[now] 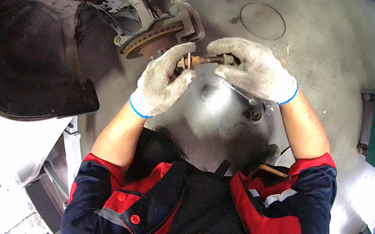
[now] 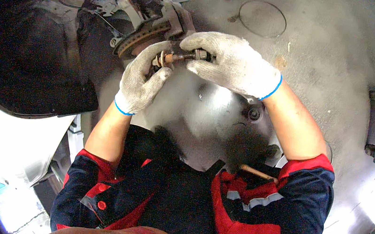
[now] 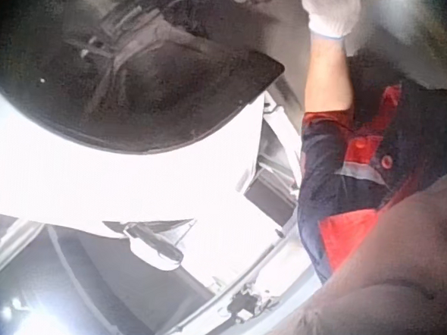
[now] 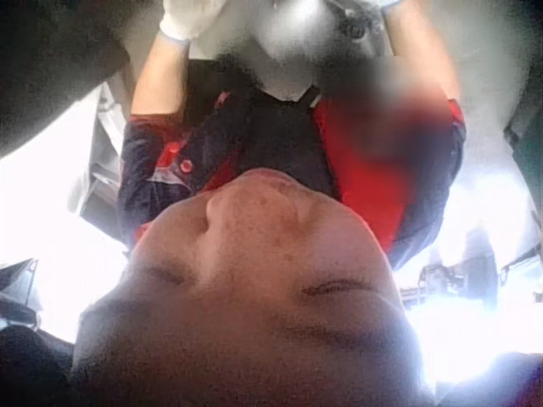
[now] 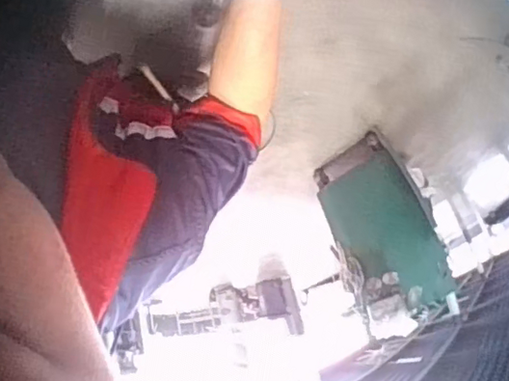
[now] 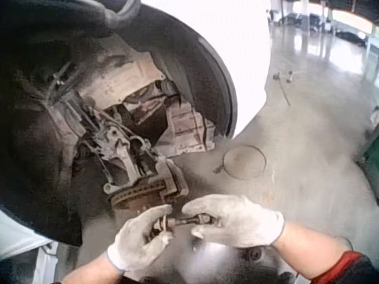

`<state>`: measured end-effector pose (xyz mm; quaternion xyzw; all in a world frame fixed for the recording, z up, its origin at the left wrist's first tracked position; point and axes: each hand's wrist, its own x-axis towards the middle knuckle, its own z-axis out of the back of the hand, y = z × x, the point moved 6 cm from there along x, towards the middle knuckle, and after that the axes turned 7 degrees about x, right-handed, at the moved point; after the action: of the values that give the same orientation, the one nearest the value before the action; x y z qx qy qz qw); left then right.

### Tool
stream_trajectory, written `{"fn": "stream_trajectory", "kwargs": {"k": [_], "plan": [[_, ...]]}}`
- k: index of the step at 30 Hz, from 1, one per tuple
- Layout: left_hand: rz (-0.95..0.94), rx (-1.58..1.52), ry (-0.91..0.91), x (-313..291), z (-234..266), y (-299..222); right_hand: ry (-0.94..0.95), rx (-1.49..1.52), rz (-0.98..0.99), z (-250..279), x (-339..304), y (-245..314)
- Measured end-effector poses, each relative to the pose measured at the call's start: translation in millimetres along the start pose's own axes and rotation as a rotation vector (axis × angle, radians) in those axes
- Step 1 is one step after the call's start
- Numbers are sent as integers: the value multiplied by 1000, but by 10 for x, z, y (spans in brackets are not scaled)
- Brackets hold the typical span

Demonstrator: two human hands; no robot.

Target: The person works on a car's front brake assembly, using a wrench to loosen bolts and remove the brake caliper. They then handle brake pads and other components, placing them on the floor and reattaching parts to the wheel hub area.

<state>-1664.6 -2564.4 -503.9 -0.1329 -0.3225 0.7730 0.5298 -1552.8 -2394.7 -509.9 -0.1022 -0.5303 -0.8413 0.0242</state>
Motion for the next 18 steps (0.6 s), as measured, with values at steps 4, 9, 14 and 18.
{"fn": "stream_trajectory", "kwargs": {"k": [4, 9, 14, 18], "plan": [[70, -117, -87, 31, 90, 103, -147, -149, 80, 37, 145, 261], [86, -229, -190, -99, 141, 207, -270, 171, -24, -70, 138, 90], [19, -56, -198, -151, 255, 195, -93, 479, -544, -340, 103, -84], [96, -183, -109, -127, 220, 228, -240, 106, 48, -208, 186, 72]]}}
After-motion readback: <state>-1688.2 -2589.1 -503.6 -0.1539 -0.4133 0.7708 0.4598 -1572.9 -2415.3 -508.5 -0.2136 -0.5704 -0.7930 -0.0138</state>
